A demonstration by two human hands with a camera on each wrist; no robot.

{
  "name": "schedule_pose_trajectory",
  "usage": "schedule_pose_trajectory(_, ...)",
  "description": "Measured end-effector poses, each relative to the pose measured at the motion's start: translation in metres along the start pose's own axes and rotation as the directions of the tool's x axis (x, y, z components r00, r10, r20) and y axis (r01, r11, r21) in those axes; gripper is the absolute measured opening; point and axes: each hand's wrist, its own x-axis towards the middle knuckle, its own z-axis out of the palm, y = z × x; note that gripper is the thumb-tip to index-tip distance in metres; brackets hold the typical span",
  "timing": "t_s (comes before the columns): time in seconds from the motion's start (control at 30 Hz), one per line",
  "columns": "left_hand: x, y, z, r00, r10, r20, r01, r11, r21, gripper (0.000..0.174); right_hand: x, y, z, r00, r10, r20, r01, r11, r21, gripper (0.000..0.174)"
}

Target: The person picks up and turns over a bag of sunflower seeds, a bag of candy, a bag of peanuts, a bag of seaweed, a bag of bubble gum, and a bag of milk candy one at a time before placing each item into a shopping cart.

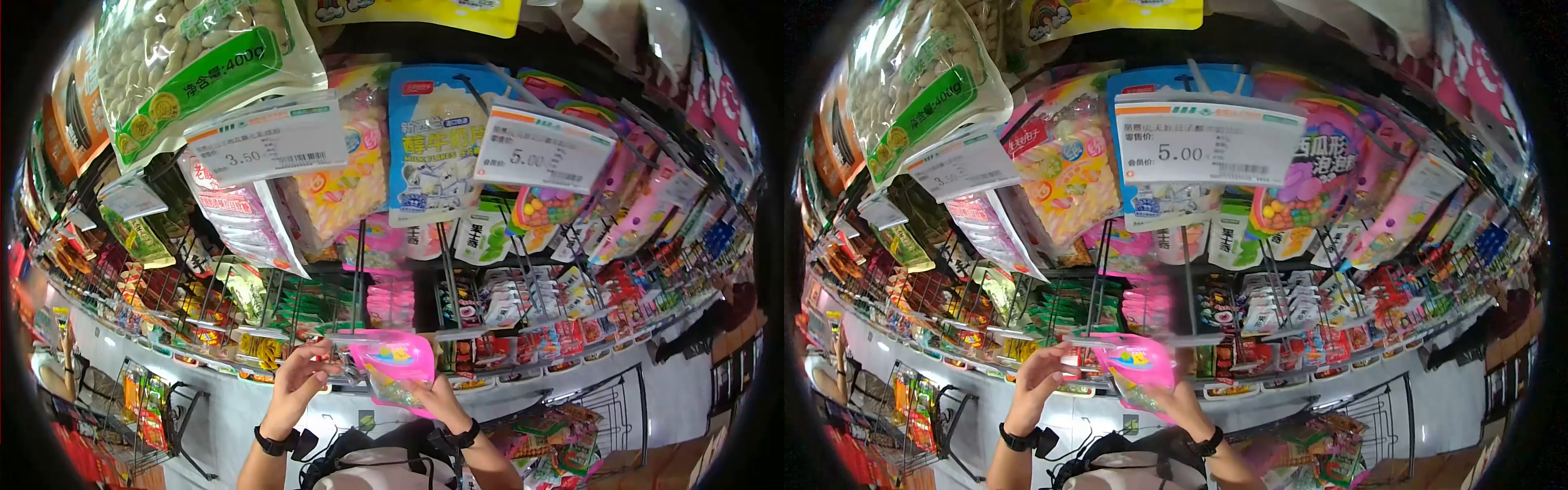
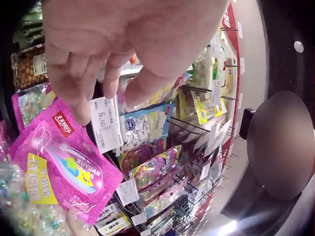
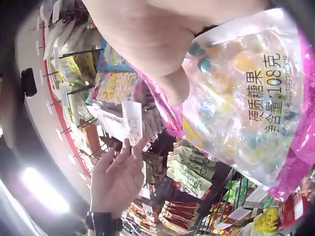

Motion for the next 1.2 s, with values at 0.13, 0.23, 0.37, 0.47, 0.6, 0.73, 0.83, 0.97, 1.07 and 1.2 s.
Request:
schedule_pose_trajectory(0.13,-0.008,0.005,0.004,0.998,-0.016,-0.055,0.017,1.000,0.021,0.035,0.016,0.001,-0.004,0.992,0.002,0.127,-0.005,1.000,0.025,0.040)
schedule_pose_trajectory(0.23,-0.015,0.009,0.006,0.997,0.004,-0.075,-0.001,0.999,0.043,0.034,0.021,-0.005,0.000,0.990,-0.043,0.131,0.030,0.994,0.102,0.036)
schedule_pose_trajectory(0.37,-0.019,0.013,0.009,0.997,0.018,-0.079,-0.013,0.998,0.060,0.033,0.032,-0.008,0.003,0.993,0.003,0.121,-0.026,0.981,0.192,0.031)
schedule_pose_trajectory(0.47,-0.020,0.012,0.008,0.997,0.018,-0.080,-0.013,0.998,0.064,0.032,0.036,-0.012,0.006,0.992,-0.003,0.127,-0.024,0.976,0.214,0.030)
schedule_pose_trajectory(0.6,-0.023,0.015,0.006,0.997,0.029,-0.078,-0.025,0.998,0.053,0.032,0.037,-0.018,0.014,0.990,-0.003,0.141,-0.034,0.966,0.258,0.031)
schedule_pose_trajectory(0.73,-0.024,0.011,0.004,0.997,0.029,-0.073,-0.025,0.998,0.060,0.033,0.039,-0.012,0.017,0.989,-0.027,0.143,-0.010,0.968,0.250,0.036)
schedule_pose_trajectory(0.83,-0.025,0.012,0.004,0.997,0.030,-0.075,-0.025,0.997,0.067,0.034,0.040,-0.016,0.019,0.987,0.027,0.155,-0.071,0.955,0.287,0.038)
schedule_pose_trajectory(0.97,-0.024,0.014,0.005,0.997,0.030,-0.072,-0.026,0.998,0.063,0.034,0.046,-0.014,0.017,0.981,0.101,0.165,-0.143,0.953,0.265,0.037)
schedule_pose_trajectory(1.07,-0.027,0.015,0.005,0.996,0.014,-0.083,-0.008,0.998,0.069,0.034,0.053,-0.013,0.017,0.981,0.088,0.172,-0.128,0.963,0.238,0.031)
schedule_pose_trajectory(1.2,-0.031,0.015,-0.001,0.999,0.034,-0.036,-0.032,0.998,0.050,0.034,0.063,0.005,0.013,0.976,0.112,0.189,-0.159,0.954,0.254,0.032)
